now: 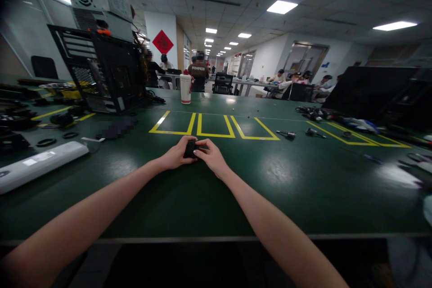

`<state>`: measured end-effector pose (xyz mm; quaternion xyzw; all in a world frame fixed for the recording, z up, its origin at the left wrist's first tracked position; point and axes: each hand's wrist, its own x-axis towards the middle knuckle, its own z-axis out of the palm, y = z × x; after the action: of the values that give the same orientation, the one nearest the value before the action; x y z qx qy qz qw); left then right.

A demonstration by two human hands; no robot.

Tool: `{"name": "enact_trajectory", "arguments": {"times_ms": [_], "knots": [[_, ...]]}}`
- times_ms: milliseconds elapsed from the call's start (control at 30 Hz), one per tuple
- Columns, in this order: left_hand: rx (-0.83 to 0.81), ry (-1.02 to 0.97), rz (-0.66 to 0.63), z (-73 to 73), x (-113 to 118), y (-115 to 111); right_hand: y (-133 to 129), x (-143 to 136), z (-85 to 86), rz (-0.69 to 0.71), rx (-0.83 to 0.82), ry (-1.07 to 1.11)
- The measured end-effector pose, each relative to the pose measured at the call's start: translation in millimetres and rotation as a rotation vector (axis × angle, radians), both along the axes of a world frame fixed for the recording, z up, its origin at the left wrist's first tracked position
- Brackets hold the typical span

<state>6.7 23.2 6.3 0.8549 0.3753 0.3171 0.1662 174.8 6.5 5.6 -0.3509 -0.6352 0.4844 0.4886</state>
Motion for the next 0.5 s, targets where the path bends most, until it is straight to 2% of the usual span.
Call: {"name": "enact_trajectory", "arguments": {"times_ms": [200,500], "knots": [[0.014,-0.004,0.0,-0.3,0.6,-0.1,0.1,0.0,1.3,0.04,-0.064,0.016],[0.009,0.014,0.006,1.1,0.9,-0.3,0.9,0.8,-2.7,0.003,0.025,0.026]]}}
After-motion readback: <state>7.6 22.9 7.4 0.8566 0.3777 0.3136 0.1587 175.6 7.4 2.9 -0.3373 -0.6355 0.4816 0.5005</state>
